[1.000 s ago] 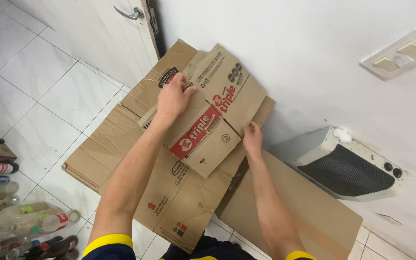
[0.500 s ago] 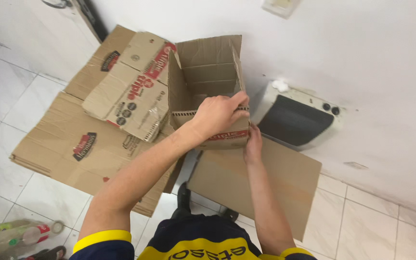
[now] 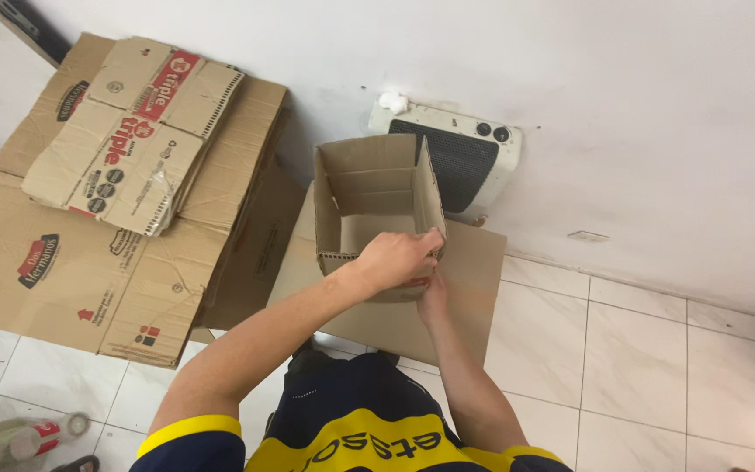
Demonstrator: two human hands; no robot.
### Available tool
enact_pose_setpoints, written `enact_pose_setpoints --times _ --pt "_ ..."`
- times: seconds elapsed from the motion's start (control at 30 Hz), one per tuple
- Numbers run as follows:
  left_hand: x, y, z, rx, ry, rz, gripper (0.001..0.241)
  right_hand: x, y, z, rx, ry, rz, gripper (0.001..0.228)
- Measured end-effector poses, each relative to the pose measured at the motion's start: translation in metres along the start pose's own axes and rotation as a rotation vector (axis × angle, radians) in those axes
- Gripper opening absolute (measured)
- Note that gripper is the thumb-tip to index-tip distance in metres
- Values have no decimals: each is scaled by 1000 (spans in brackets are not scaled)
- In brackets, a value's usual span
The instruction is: The person picks up flat cardboard sheets and folds them by hand into small rectangular boxes, closing the flaps to secure their shape.
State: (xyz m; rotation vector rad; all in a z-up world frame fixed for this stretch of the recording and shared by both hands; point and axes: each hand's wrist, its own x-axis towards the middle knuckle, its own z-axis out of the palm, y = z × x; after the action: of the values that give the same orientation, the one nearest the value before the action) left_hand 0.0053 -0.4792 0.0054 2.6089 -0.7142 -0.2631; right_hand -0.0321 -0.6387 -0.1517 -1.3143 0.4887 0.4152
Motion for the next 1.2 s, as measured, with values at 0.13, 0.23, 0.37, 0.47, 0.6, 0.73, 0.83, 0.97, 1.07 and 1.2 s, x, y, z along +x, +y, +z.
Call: enact_pose_setpoints --times 0.13,0.23,0.37,0.47,0.6,0.73,0.83,0.97,1.07,1.2 --pt "23 -3 31 -20 -60 -10 43 -3 12 -25 -13 80 110 50" --pt "37 2 49 -9 -143 -31 48 166 187 -131 -272 239 219 38" --pt "55 -13 72 -67 -169 -52 41 124 127 -122 -320 306 213 54" --pt "54 -13 67 -115 -209 -73 35 1 -58 -48 -342 273 92 76" --pt "57 -23 62 -100 -255 -97 48 -14 -96 -39 -449 154 -167 71" --pt "44 -37 30 -10 -442 -130 61 -30 -111 -23 -655 94 -274 63" --pt "51 -87 52 7 -516 -128 84 -51 -128 4 -822 75 -170 74" --pt "41 -98 14 254 -369 -163 110 -72 -140 25 -847 170 -73 60" --pt "45 -119 26 327 -267 -264 133 -37 -99 2 -858 199 -136 61" --pt "44 -117 22 410 -214 -250 132 -68 -115 31 -892 206 -179 60"
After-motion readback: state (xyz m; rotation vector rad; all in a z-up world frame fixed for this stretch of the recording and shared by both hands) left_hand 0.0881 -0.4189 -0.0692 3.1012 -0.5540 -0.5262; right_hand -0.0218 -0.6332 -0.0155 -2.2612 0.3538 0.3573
